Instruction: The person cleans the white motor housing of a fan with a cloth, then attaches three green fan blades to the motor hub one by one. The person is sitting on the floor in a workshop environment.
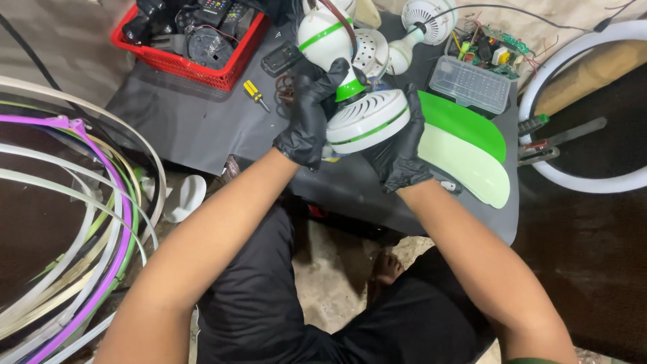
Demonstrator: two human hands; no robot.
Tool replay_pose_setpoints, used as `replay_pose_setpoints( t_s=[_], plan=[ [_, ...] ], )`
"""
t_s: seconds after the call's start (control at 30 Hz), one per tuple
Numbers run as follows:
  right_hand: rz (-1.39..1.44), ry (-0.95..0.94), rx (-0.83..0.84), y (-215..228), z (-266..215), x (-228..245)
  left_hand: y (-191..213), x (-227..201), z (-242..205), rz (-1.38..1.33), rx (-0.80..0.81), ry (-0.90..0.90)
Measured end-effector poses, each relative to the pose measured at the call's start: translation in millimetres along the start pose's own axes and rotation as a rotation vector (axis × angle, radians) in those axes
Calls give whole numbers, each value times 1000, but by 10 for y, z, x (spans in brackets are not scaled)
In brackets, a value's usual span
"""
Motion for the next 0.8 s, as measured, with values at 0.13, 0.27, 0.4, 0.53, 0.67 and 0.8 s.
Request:
replay_pose_setpoints(
  t_s=[0.13, 0.27, 0.4, 0.53, 0.67, 0.8],
  plan=[
    [122, -94, 87, 0, 10, -142, 1, -64, 17, 80, 30, -86],
    [101, 54, -23, 7, 104, 22, -107, -148, -22, 243, 94, -63],
    [51, 191, 253, 148, 257, 346, -57, -70, 0, 214, 160, -92],
    [-140, 470, 99, 117, 182, 501, -82, -106, 8, 232, 159, -139],
    [96, 0, 220, -193, 22, 73, -145, -105, -48, 155, 92, -173],
    [108, -29, 129, 76, 105, 12, -259, -205, -108, 219, 143, -202]
  ],
)
Point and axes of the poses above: each hand's wrist, its own z-axis towards the middle knuckle, its own y-axis out of the back of the hand, x = y × z, the point moved 7 cm from there along z, towards the middle knuckle, and after that the axes turned 5 degrees about y, right-handed, at the moved point
